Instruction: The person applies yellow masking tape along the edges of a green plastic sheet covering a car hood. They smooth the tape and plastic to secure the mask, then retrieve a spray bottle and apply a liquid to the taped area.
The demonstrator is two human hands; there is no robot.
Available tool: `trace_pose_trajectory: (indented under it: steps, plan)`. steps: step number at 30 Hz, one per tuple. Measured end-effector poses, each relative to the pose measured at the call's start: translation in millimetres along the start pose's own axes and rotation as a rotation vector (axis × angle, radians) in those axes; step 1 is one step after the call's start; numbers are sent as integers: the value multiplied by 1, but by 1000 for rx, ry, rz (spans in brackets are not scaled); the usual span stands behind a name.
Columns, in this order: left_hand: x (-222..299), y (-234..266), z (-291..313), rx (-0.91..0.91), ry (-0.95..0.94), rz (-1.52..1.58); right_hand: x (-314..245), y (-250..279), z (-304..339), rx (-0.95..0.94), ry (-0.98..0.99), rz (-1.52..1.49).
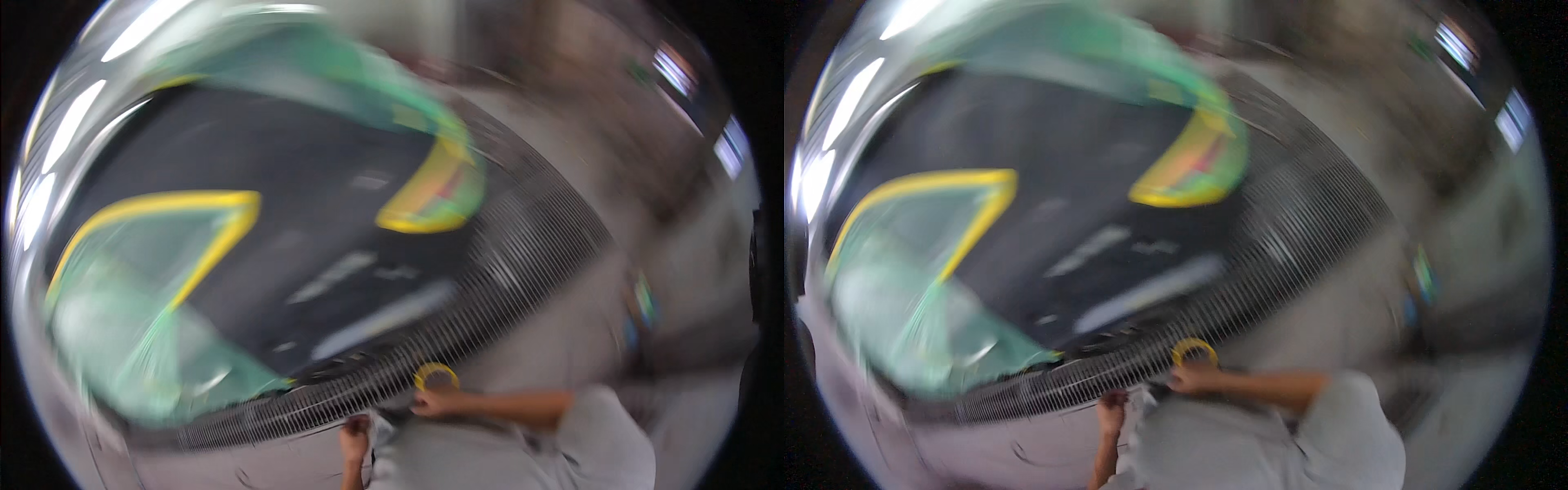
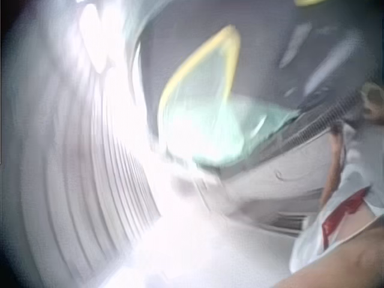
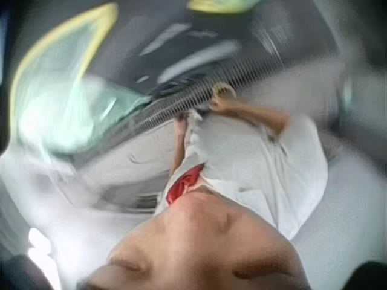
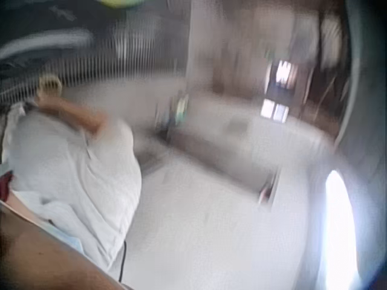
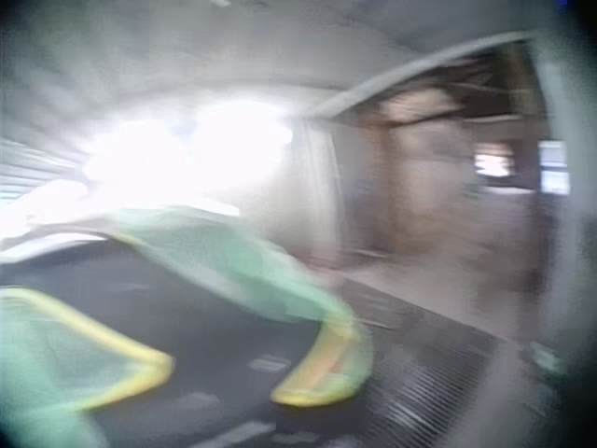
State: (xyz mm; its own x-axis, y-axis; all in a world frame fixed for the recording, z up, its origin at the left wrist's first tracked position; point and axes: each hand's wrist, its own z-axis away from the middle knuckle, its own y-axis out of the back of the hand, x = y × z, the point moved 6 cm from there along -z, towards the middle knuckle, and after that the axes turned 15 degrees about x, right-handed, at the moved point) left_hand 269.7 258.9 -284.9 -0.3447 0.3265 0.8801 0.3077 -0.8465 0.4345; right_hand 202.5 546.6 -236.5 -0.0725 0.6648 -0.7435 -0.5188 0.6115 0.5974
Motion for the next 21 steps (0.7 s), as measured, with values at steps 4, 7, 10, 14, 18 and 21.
trace_pose_trajectory:
  steps: [4,7,10,14,18,21]
  plan:
    - [-21,-29,10,-288,-54,-323,26,9,23,93,-120,23]
    - [-24,-49,10,-483,-198,-521,35,23,66,264,-218,-24]
    - [-14,-79,-3,-632,-172,-521,46,26,122,380,-357,-75]
    - [60,-146,-19,-746,-534,-344,85,46,181,597,-529,-62]
    - [135,-250,-30,-842,-574,-321,120,52,238,720,-738,-125]
    - [157,-323,-10,-935,-522,-316,138,50,268,708,-859,-135]
